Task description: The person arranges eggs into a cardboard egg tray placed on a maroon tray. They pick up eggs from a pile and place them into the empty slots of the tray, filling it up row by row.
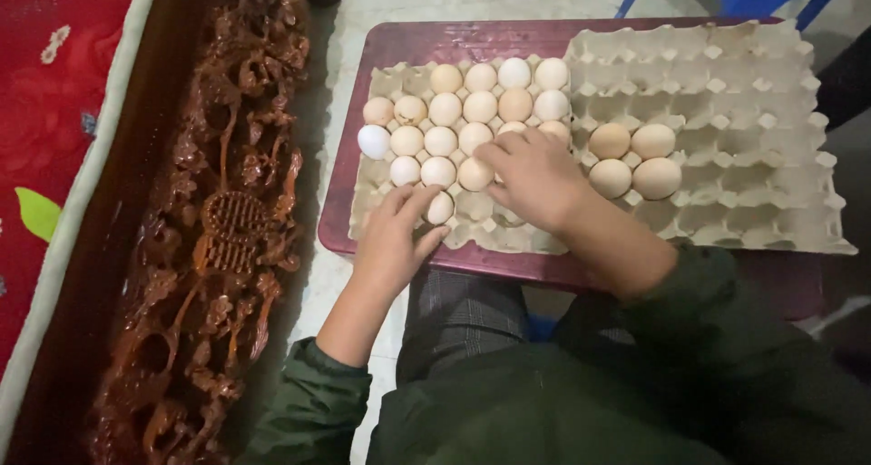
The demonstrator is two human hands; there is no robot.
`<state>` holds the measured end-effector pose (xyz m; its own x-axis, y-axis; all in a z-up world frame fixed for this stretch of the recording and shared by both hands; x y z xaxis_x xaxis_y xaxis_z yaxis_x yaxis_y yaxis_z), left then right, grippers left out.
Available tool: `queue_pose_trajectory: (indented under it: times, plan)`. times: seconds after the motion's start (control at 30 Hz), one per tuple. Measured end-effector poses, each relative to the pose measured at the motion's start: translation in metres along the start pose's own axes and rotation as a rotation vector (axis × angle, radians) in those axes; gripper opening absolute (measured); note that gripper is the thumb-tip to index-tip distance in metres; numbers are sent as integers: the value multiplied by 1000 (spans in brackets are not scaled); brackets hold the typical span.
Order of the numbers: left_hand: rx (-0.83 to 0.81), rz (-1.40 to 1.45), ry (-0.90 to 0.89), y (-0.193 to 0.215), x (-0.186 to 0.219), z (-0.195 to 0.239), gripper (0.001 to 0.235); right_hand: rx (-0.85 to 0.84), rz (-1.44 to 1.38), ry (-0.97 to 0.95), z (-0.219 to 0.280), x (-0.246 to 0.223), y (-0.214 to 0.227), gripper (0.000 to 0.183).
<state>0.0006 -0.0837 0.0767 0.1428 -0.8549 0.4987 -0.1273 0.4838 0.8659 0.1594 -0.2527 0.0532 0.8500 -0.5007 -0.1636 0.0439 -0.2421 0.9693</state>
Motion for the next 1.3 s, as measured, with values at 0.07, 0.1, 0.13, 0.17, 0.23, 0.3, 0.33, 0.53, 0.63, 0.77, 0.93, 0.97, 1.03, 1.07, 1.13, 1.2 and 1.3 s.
queue_pose_trajectory:
  times: [0.07,0.1,0.13,0.17,0.23,0.3,0.33,0.53,0.63,0.77,0.93,0.97,1.03,1.07,1.13,1.2,1.3]
  plan:
    - [-26,8,-14,3,2,-3,57,-56,41,14,-11,-11,9,41]
    - [-56,17,-27,3,4,-6,58,-115,81,26,-14,-15,13,38]
    - [-57,20,-35,5,2,-8,58,-115,86,19,-18,-20,13,38]
    - [-80,-3,-76,4,1,-12,58,-104,108,9,-21,-23,14,40]
    - [-107,-20,-128,5,2,-17,58,-96,136,-12,-24,-27,4,43]
    - [-160,-108,-140,6,3,-19,62,35,142,-12,-26,-30,-12,39]
    - [-164,-100,-153,2,-5,-23,62,31,152,-24,-24,-29,-5,39]
    - [-103,-275,-288,5,-13,-28,60,135,-145,-84,-2,27,50,49]
    - [-2,-273,-349,21,-7,-27,59,216,-83,-252,27,95,81,48]
    - [120,42,-286,41,12,-44,57,133,-77,-596,58,154,91,51]
    - [149,332,-423,24,92,-107,58,93,-224,-657,65,161,65,51]
    - [124,361,-480,10,108,-126,59,89,-233,-681,68,162,63,53]
    - [90,397,-544,-20,134,-164,60,87,-239,-716,75,163,63,57]
    - [63,277,-576,-36,145,-181,56,117,-297,-733,81,163,66,60]
    - [37,154,-610,-67,153,-215,52,151,-356,-749,88,170,67,64]
    - [-59,-96,-606,-104,145,-241,56,272,-415,-665,95,178,63,51]
    - [-142,-121,-568,-124,131,-246,41,264,-378,-572,91,166,81,46]
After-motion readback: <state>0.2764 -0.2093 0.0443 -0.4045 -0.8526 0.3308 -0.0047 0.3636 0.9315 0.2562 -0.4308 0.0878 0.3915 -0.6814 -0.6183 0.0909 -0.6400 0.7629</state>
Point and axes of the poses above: each hand's wrist, its own z-axis away from the middle knuckle, its own y-axis out of the back of the hand, x = y × z, the point moved 3 cm from there along -z, towards the middle knuckle
